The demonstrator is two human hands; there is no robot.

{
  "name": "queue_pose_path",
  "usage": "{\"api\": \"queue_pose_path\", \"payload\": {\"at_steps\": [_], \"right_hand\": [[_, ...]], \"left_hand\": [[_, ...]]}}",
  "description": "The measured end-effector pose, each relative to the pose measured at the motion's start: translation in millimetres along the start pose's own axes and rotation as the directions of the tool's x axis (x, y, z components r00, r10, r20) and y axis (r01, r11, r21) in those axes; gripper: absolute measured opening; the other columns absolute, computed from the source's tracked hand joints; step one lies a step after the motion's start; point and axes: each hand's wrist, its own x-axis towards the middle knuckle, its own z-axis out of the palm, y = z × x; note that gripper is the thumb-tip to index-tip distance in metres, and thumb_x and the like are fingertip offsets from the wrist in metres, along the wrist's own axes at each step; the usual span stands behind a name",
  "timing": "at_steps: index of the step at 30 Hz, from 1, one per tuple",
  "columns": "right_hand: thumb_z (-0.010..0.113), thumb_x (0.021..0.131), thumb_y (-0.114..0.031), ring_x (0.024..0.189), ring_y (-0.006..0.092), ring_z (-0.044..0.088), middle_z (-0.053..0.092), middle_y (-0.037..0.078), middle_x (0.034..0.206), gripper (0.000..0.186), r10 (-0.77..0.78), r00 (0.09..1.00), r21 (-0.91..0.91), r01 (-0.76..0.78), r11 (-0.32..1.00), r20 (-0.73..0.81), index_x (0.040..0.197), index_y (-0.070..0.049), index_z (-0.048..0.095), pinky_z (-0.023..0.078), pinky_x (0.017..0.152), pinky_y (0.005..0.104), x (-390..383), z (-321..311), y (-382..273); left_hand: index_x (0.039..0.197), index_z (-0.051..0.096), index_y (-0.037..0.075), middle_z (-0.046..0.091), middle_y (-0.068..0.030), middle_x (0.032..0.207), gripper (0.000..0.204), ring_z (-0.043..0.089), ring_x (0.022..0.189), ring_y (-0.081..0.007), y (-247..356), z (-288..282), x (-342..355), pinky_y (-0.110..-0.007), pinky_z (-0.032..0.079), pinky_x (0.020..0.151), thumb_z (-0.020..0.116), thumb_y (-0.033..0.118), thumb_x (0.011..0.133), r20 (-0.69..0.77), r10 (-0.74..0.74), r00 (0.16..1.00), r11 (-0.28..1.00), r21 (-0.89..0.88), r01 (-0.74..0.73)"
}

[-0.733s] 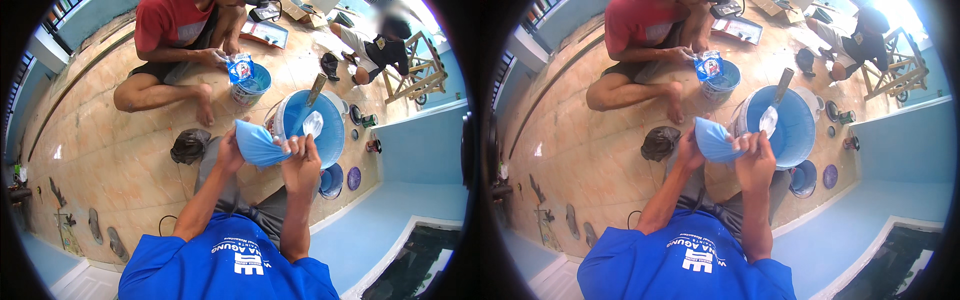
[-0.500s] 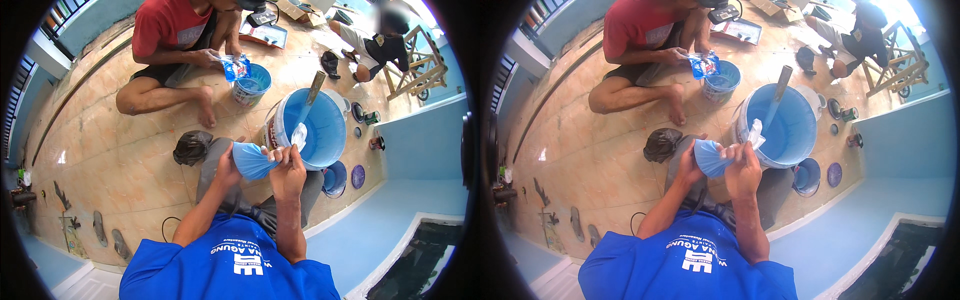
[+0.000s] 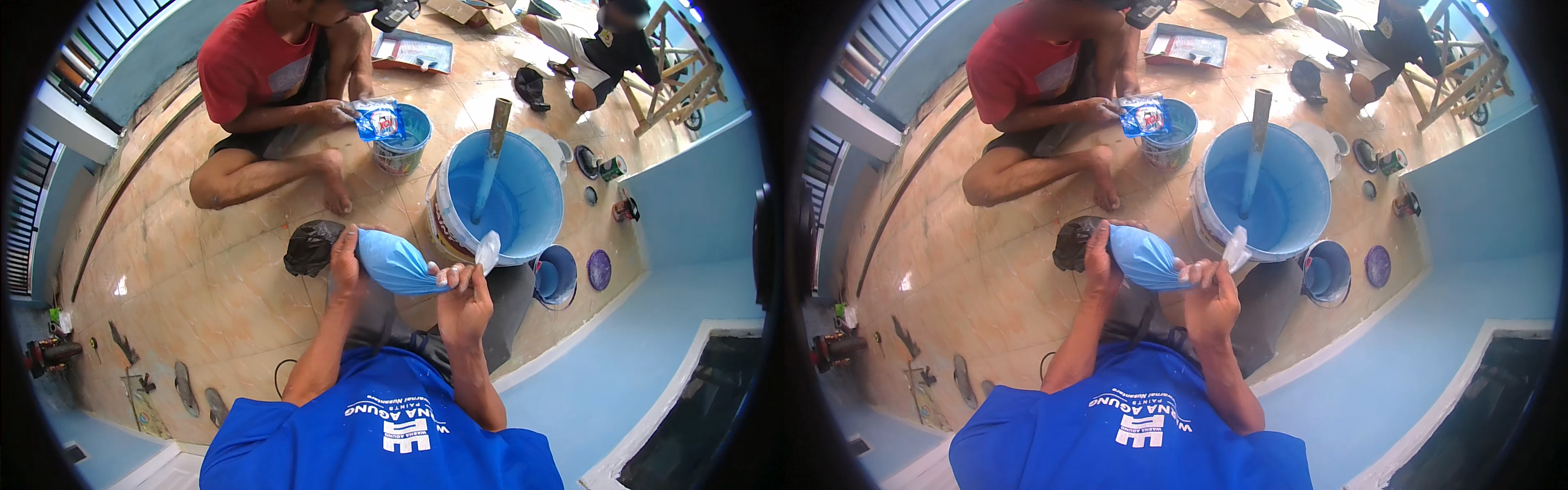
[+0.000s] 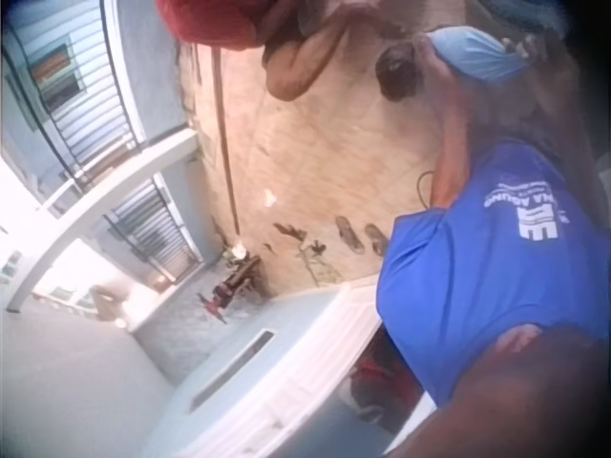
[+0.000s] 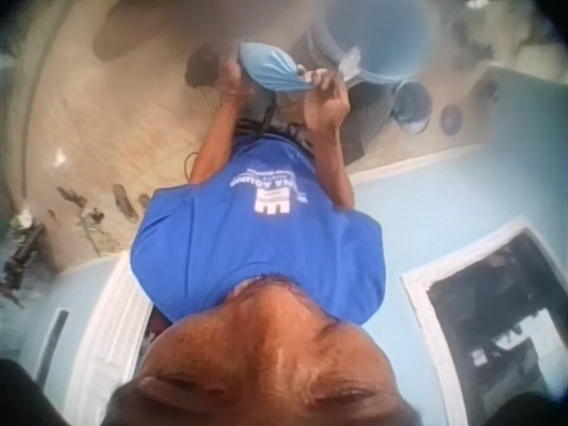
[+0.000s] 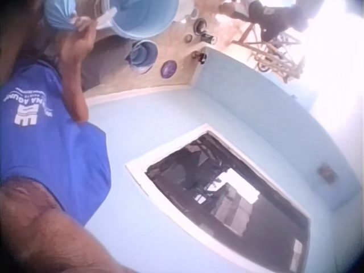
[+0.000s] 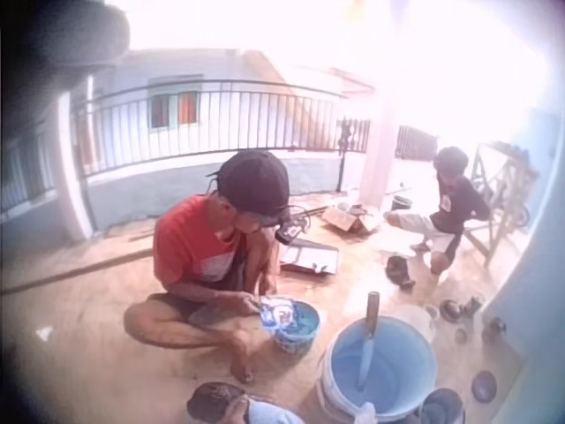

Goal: The person pours paint from a small can into a larger bucket and stirs it with a brush. They then retrieve a blue cloth from a black bag, wring it out, and dip it into the paint bucket.

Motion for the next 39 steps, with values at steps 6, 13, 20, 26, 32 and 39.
{"api": "queue_pose_path", "payload": {"at_steps": [6, 13, 20, 26, 32, 39], "right_hand": [[0.037, 0.111, -0.032, 0.127, 0.0298, 0.054, 0.062, 0.019, 0.124, 0.042, 0.076, 0.943, -0.015, -0.086, 0.996, -0.325, 0.115, 0.001, 0.063, 0.037, 0.115, 0.0437, -16, -51, 28], [0.036, 0.111, -0.029, 0.128, 0.0271, 0.051, 0.056, 0.017, 0.134, 0.042, 0.244, 0.934, 0.028, -0.246, 0.969, -0.262, 0.135, 0.003, 0.049, 0.039, 0.112, 0.0437, 9, -70, 58], [0.064, 0.098, -0.011, 0.115, 0.024, 0.061, 0.06, 0.014, 0.128, 0.05, -0.135, 0.936, -0.676, -0.13, 0.725, -0.325, 0.144, -0.001, 0.046, 0.05, 0.099, 0.0375, -4, -74, 45], [0.075, 0.087, -0.011, 0.121, 0.0269, 0.059, 0.059, 0.016, 0.133, 0.058, -0.207, 0.927, -0.917, 0.351, 0.188, 0.312, 0.14, -0.001, 0.052, 0.046, 0.105, 0.0404, 29, -29, 17], [0.078, 0.085, -0.029, 0.125, 0.0384, 0.058, 0.06, 0.022, 0.135, 0.063, 0.147, 0.705, -0.72, 0.673, 0.169, 0.693, 0.138, -0.004, 0.056, 0.048, 0.102, 0.0421, 75, 17, 27], [0.065, 0.098, -0.037, 0.083, 0.0291, 0.069, 0.074, 0.019, 0.097, 0.04, 0.531, 0.797, -0.942, 0.133, 0.309, 0.287, 0.114, -0.001, 0.07, 0.053, 0.079, 0.0401, 86, -10, 54]], "left_hand": [[0.099, 0.072, -0.003, 0.076, -0.0151, 0.098, 0.032, 0.07, 0.088, -0.0165, 58, 41, -7, -0.031, 0.055, 0.083, 0.054, 0.022, 0.107, 0.185, 0.31, 0.933, 0.793, 0.491, -0.361], [0.099, 0.072, -0.003, 0.076, -0.0157, 0.098, 0.028, 0.073, 0.095, -0.0217, 85, 77, -14, -0.034, 0.056, 0.085, 0.054, 0.018, 0.106, 0.362, 0.187, 0.913, 0.604, 0.691, -0.397], [0.1, 0.072, -0.003, 0.076, -0.0154, 0.098, 0.026, 0.073, 0.096, -0.0214, 96, 80, -11, -0.033, 0.056, 0.087, 0.054, 0.016, 0.106, 0.473, 0.231, 0.85, 0.507, 0.687, -0.52], [0.101, 0.071, -0.002, 0.077, -0.0146, 0.098, 0.025, 0.073, 0.098, -0.022, 101, 74, -10, -0.035, 0.055, 0.091, 0.054, 0.015, 0.105, 0.439, 0.209, 0.874, 0.511, 0.712, -0.481], [0.101, 0.074, -0.001, 0.077, -0.0141, 0.099, 0.023, 0.072, 0.099, -0.0248, 102, 71, -12, -0.041, 0.047, 0.103, 0.057, 0.015, 0.103, 0.585, 0.254, 0.771, 0.348, 0.688, -0.637], [0.103, 0.075, -0.001, 0.076, -0.0086, 0.096, 0.025, 0.068, 0.088, -0.014, 84, 35, 1, -0.03, 0.053, 0.086, 0.055, 0.014, 0.103, 0.159, -0.069, 0.985, 0.757, 0.651, -0.053]]}}
